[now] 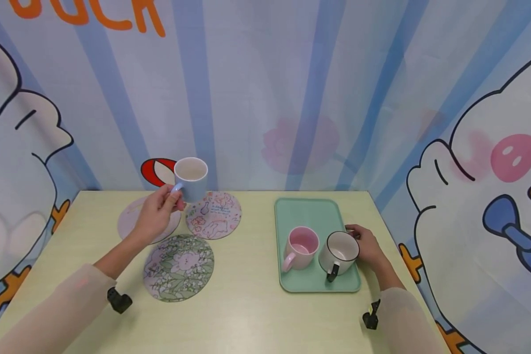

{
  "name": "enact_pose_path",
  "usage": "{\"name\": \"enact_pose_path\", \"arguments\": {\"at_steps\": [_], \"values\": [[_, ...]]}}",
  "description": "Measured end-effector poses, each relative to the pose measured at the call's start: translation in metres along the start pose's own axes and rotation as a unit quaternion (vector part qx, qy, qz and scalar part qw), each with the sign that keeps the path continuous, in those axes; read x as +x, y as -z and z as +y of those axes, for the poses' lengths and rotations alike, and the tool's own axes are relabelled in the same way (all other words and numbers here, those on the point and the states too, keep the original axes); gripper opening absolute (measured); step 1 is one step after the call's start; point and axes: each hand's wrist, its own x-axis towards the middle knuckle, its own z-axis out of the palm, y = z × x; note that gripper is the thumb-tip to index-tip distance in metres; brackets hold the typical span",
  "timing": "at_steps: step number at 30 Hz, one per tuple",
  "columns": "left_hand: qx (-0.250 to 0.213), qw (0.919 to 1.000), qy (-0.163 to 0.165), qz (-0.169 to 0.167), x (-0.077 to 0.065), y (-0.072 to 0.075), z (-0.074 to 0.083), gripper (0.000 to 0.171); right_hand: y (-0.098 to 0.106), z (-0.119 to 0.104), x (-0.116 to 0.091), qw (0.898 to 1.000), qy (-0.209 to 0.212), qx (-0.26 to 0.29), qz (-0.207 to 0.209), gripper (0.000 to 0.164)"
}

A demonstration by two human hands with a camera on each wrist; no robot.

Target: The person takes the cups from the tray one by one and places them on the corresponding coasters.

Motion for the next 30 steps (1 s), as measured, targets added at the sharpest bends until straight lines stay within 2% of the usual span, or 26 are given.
{"name": "enact_pose_path", "arguments": {"at_steps": [6,16,30], "values": [[-0.014,0.9999,-0.002,0.008,-0.002,0.007,-0.007,0.027,-0.001,0.010,0.004,1.000,0.007,-0.010,0.005,0.058],[0.000,0.9998,0.006,0.017,-0.006,0.020,-0.013,0.031,-0.002,0.006,0.002,1.000,0.003,0.007,0.009,0.057],[0.009,0.9981,0.041,0.045,-0.012,0.036,-0.025,0.035,-0.001,0.009,0.003,1.000,0.004,0.000,0.008,0.056]]}}
